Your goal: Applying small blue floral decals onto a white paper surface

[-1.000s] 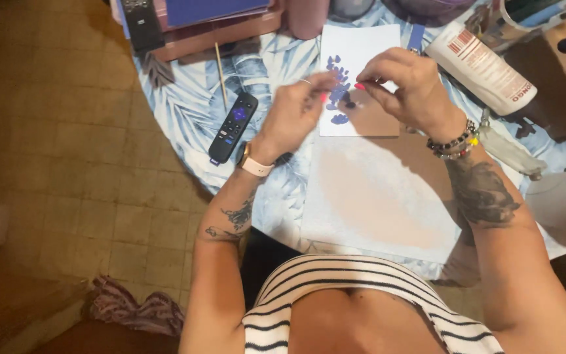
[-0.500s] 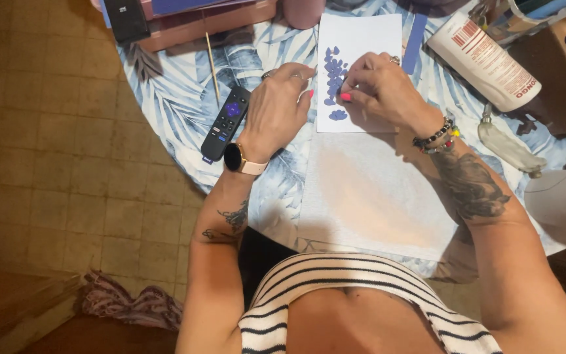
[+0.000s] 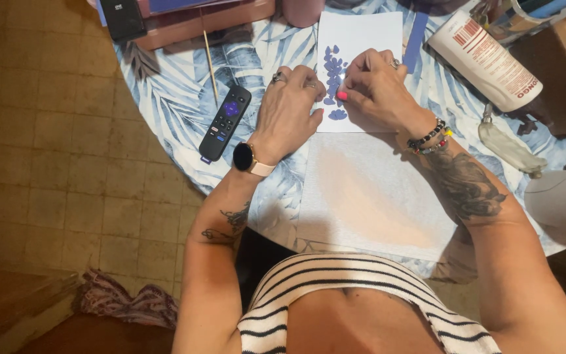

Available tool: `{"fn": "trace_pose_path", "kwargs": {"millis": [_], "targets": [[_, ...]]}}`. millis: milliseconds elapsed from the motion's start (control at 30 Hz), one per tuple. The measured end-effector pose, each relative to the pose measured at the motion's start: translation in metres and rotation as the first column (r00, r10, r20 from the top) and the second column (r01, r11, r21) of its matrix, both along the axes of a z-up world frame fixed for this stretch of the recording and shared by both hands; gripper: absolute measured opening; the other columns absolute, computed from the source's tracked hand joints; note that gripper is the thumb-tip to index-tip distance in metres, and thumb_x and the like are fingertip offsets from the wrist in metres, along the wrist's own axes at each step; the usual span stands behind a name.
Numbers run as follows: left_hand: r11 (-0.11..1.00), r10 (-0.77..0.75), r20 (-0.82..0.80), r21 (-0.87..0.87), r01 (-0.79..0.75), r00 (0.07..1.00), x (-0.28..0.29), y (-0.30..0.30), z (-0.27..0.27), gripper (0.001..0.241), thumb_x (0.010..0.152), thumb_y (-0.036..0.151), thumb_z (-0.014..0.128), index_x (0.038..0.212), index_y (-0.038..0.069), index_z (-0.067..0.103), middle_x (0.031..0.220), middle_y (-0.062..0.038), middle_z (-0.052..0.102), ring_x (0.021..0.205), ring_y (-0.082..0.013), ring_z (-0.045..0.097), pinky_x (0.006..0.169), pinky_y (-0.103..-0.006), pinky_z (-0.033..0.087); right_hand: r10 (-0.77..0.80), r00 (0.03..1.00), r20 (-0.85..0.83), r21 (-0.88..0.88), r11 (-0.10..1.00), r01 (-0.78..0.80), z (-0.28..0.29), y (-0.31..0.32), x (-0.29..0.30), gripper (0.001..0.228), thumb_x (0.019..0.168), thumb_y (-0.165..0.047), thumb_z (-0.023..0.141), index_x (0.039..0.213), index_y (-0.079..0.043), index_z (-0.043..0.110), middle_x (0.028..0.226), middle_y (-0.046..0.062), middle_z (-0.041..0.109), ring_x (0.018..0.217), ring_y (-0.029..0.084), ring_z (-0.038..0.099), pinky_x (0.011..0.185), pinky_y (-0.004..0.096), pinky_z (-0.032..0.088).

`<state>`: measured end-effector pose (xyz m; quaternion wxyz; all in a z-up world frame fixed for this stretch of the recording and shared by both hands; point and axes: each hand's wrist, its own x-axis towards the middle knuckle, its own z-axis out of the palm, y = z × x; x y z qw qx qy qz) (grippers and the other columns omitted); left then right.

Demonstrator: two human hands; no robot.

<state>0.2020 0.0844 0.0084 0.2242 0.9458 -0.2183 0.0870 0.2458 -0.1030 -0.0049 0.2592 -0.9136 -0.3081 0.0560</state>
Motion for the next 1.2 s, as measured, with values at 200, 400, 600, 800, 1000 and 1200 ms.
{"fn": "trace_pose_path", "kwargs": {"millis": [200,400,600,800,1000,1200], "targets": [[1.000,0.014,0.013,0.011,-0.014,1.000,0.000,-0.001,-0.001,0.017,0.066,0.016,0.065,0.081,0.008,0.061,0.093,-0.007,0.048,0.083,-0.0316,0.044,0.057,-0.0405,0.043,0.089,0.996,-0.004,0.102,0.991,-0.088,0.009,-0.009,0.006,0.009,0.083,-0.017,0.059,0.090,-0.012,0.064,0.093,0.005,0.036,0.091,0.021,0.034,0.080,0.038,0.023],[1.000,0.026,0.009,0.003,-0.026,1.000,0.001,-0.002,-0.001,0.013,0.068,0.014,0.062,0.079,0.007,0.061,0.093,-0.007,0.049,0.084,-0.0320,0.044,0.056,-0.0399,0.043,0.144,0.988,0.057,-0.060,0.988,-0.141,0.012,-0.012,0.010,0.018,0.071,-0.024,0.067,0.089,-0.018,0.064,0.092,0.003,0.039,0.090,0.021,0.035,0.076,0.041,0.023],[0.999,0.031,0.009,0.005,-0.031,0.999,0.001,-0.001,-0.001,0.011,0.069,0.015,0.061,0.077,0.007,0.059,0.093,-0.007,0.049,0.084,-0.0322,0.044,0.058,-0.0409,0.043,0.197,0.969,0.151,-0.041,0.980,-0.193,0.007,-0.010,0.008,0.017,0.074,-0.027,0.066,0.088,-0.018,0.065,0.092,0.003,0.040,0.087,0.021,0.035,0.072,0.040,0.023],[0.999,0.034,0.005,-0.002,-0.034,0.999,0.001,-0.002,-0.003,0.014,0.068,0.016,0.065,0.078,0.007,0.061,0.092,-0.006,0.049,0.084,-0.0316,0.044,0.057,-0.0394,0.042,0.191,0.977,0.096,-0.039,0.981,-0.188,0.008,-0.007,0.006,0.012,0.076,-0.024,0.063,0.086,-0.017,0.065,0.092,0.003,0.040,0.090,0.021,0.038,0.075,0.042,0.023],[1.000,0.024,0.018,0.015,-0.025,1.000,0.001,-0.003,-0.003,0.019,0.069,0.020,0.065,0.082,0.008,0.061,0.092,-0.006,0.049,0.084,-0.0303,0.044,0.059,-0.0389,0.042,0.184,0.979,0.083,-0.032,0.983,-0.182,0.015,-0.008,0.005,0.015,0.073,-0.024,0.065,0.087,-0.018,0.064,0.092,0.002,0.041,0.089,0.020,0.037,0.073,0.041,0.023],[0.999,0.042,0.059,0.030,-0.044,0.997,0.001,-0.004,-0.004,0.020,0.069,0.021,0.066,0.084,0.008,0.062,0.091,-0.005,0.050,0.083,-0.0300,0.046,0.062,-0.0388,0.041,0.189,0.980,0.064,-0.019,0.982,-0.188,0.010,-0.007,0.005,0.014,0.075,-0.025,0.063,0.087,-0.017,0.063,0.091,0.002,0.039,0.089,0.021,0.036,0.079,0.042,0.021]]}}
